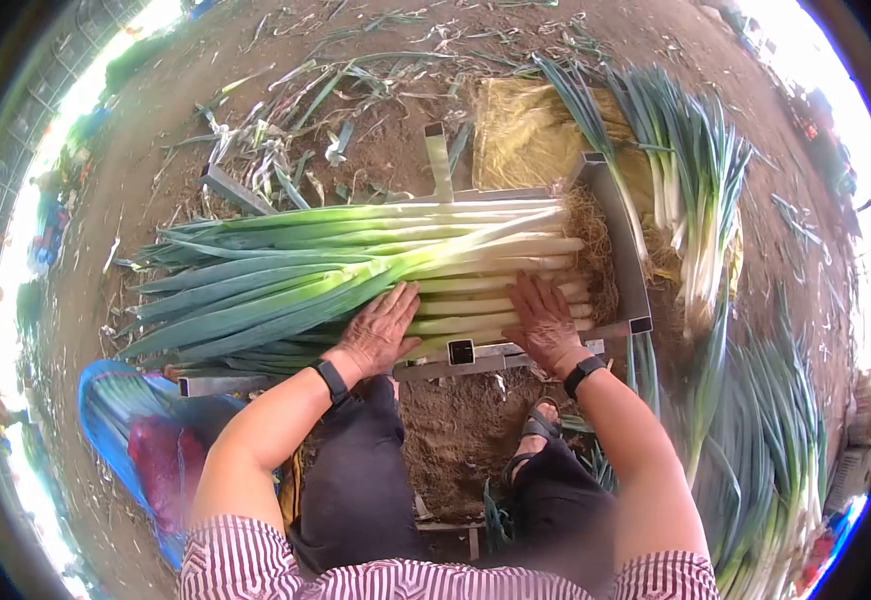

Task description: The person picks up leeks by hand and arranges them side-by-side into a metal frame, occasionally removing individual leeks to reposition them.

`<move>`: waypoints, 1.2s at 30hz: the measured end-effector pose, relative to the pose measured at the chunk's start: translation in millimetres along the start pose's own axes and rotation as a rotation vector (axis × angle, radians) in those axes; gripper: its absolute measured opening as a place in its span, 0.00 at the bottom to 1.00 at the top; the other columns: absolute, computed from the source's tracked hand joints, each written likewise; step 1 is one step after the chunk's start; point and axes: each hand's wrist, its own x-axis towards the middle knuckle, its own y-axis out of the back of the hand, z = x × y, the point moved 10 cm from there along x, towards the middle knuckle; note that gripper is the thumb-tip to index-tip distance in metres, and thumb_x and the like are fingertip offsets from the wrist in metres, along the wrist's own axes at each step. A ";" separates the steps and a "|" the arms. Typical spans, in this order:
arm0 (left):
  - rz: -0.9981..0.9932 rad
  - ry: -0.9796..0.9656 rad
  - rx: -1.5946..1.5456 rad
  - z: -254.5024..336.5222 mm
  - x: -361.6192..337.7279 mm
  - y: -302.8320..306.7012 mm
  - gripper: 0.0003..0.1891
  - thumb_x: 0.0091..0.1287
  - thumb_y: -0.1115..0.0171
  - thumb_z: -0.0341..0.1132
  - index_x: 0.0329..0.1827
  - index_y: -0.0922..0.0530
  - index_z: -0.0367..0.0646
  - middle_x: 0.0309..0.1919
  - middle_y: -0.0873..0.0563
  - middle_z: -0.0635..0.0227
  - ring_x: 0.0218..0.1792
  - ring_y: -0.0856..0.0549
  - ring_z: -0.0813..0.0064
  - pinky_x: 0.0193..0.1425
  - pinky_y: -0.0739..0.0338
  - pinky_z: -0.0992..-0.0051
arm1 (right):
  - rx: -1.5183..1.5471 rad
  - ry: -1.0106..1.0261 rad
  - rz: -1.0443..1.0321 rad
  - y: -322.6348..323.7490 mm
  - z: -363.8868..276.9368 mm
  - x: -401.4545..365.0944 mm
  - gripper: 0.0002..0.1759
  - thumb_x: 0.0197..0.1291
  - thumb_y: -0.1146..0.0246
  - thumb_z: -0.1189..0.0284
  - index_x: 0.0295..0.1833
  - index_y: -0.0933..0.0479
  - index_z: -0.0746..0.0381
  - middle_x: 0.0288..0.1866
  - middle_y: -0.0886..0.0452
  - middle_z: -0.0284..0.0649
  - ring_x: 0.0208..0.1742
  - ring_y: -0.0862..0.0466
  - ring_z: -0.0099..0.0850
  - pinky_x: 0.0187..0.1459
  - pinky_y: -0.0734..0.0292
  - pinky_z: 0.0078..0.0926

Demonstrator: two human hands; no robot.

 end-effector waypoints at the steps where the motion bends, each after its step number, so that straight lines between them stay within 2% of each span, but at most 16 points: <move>1: 0.061 -0.001 0.019 0.9 0.6 2.3 0.33 0.63 0.38 0.49 0.67 0.30 0.35 0.72 0.34 0.58 0.73 0.37 0.60 0.78 0.47 0.66 | -0.009 -0.015 -0.014 -2.3 0.7 -2.5 0.42 0.58 0.37 0.49 0.74 0.40 0.54 0.79 0.46 0.44 0.77 0.47 0.46 0.75 0.53 0.49; 4: 0.034 -0.011 -0.082 3.4 0.4 3.5 0.30 0.64 0.38 0.42 0.66 0.30 0.35 0.70 0.32 0.55 0.71 0.33 0.57 0.75 0.40 0.63 | -0.016 -0.043 -0.041 0.8 -3.2 -5.8 0.42 0.58 0.37 0.49 0.74 0.41 0.54 0.79 0.46 0.45 0.77 0.47 0.49 0.75 0.53 0.49; 6: 0.129 0.004 -0.162 -7.6 4.0 -0.1 0.26 0.64 0.38 0.38 0.64 0.29 0.35 0.66 0.28 0.55 0.66 0.30 0.57 0.72 0.35 0.62 | 0.017 -0.055 -0.033 -2.7 -0.8 -5.1 0.41 0.59 0.37 0.50 0.74 0.40 0.54 0.79 0.46 0.45 0.77 0.47 0.51 0.75 0.53 0.49; 7: 0.173 0.008 -0.205 -11.0 4.1 -4.6 0.25 0.64 0.39 0.36 0.63 0.28 0.35 0.64 0.27 0.56 0.64 0.28 0.56 0.70 0.33 0.62 | 0.008 -0.027 0.027 3.9 -1.9 -5.2 0.37 0.60 0.37 0.52 0.72 0.37 0.54 0.77 0.42 0.45 0.75 0.44 0.49 0.74 0.51 0.49; 10: 0.219 0.131 -0.264 -18.4 16.8 2.1 0.21 0.62 0.40 0.30 0.60 0.26 0.37 0.57 0.23 0.57 0.58 0.25 0.55 0.64 0.28 0.61 | 0.011 -0.051 0.030 4.7 10.3 -6.7 0.33 0.61 0.38 0.57 0.70 0.34 0.54 0.73 0.37 0.44 0.72 0.38 0.46 0.72 0.47 0.46; 11: 0.313 0.172 -0.262 -17.9 19.7 10.6 0.18 0.62 0.42 0.28 0.56 0.23 0.39 0.51 0.22 0.58 0.54 0.23 0.54 0.60 0.26 0.60 | -0.032 -0.036 0.097 10.1 12.0 -11.2 0.31 0.60 0.37 0.59 0.68 0.32 0.54 0.70 0.34 0.43 0.71 0.36 0.44 0.71 0.45 0.45; 13: 0.303 0.208 -0.205 -19.8 27.1 7.1 0.17 0.62 0.42 0.29 0.55 0.22 0.41 0.50 0.21 0.60 0.52 0.23 0.55 0.58 0.25 0.60 | -0.106 -0.005 0.222 16.2 12.6 -24.5 0.27 0.60 0.37 0.63 0.65 0.29 0.54 0.65 0.29 0.41 0.67 0.33 0.42 0.69 0.41 0.43; 15: 0.305 0.235 -0.115 -19.7 31.5 5.0 0.14 0.63 0.42 0.30 0.51 0.20 0.43 0.47 0.21 0.63 0.48 0.21 0.58 0.52 0.24 0.61 | -0.076 -0.032 0.234 20.1 14.9 -18.5 0.24 0.59 0.37 0.66 0.62 0.27 0.54 0.61 0.27 0.39 0.64 0.31 0.41 0.67 0.38 0.42; 19: 0.234 0.276 -0.012 -19.9 42.0 1.6 0.10 0.60 0.42 0.31 0.44 0.19 0.46 0.42 0.22 0.66 0.45 0.21 0.63 0.50 0.23 0.62 | 0.037 -0.092 0.203 13.0 30.3 -7.3 0.17 0.57 0.37 0.68 0.54 0.24 0.55 0.52 0.25 0.38 0.57 0.29 0.41 0.62 0.35 0.43; 21: 0.175 0.280 0.043 -18.9 46.6 -2.0 0.09 0.59 0.42 0.31 0.41 0.20 0.47 0.40 0.22 0.68 0.44 0.21 0.65 0.49 0.23 0.63 | 0.000 -0.098 0.241 12.3 29.8 -6.7 0.15 0.57 0.37 0.69 0.51 0.24 0.54 0.50 0.25 0.39 0.56 0.29 0.42 0.61 0.34 0.43; 25: 0.210 0.174 0.073 -11.4 44.7 6.5 0.07 0.56 0.43 0.31 0.38 0.21 0.45 0.37 0.22 0.68 0.43 0.21 0.67 0.46 0.23 0.67 | 0.019 -0.117 0.270 14.5 29.2 -9.0 0.12 0.56 0.36 0.69 0.47 0.24 0.54 0.47 0.25 0.39 0.55 0.28 0.42 0.59 0.34 0.42; 28: 0.264 0.083 0.167 -5.4 40.6 6.3 0.04 0.57 0.43 0.33 0.33 0.22 0.46 0.34 0.23 0.69 0.41 0.21 0.70 0.43 0.23 0.71 | 0.044 -0.120 0.215 13.4 34.7 -5.2 0.13 0.55 0.35 0.67 0.47 0.22 0.54 0.46 0.24 0.38 0.55 0.27 0.42 0.59 0.33 0.42; 31: 0.272 0.048 0.157 -5.4 36.7 10.2 0.04 0.57 0.44 0.32 0.34 0.22 0.45 0.33 0.21 0.68 0.40 0.20 0.70 0.45 0.23 0.71 | 0.028 -0.040 0.314 29.5 41.7 -7.5 0.15 0.53 0.32 0.65 0.48 0.20 0.53 0.45 0.23 0.38 0.53 0.26 0.42 0.59 0.33 0.43; 36: 0.246 0.042 0.045 -13.0 32.4 5.6 0.04 0.57 0.45 0.31 0.33 0.22 0.44 0.32 0.20 0.67 0.40 0.19 0.69 0.46 0.21 0.71 | 0.056 -0.119 0.286 12.9 65.9 -5.3 0.16 0.47 0.28 0.63 0.44 0.18 0.50 0.45 0.22 0.38 0.53 0.26 0.43 0.57 0.30 0.43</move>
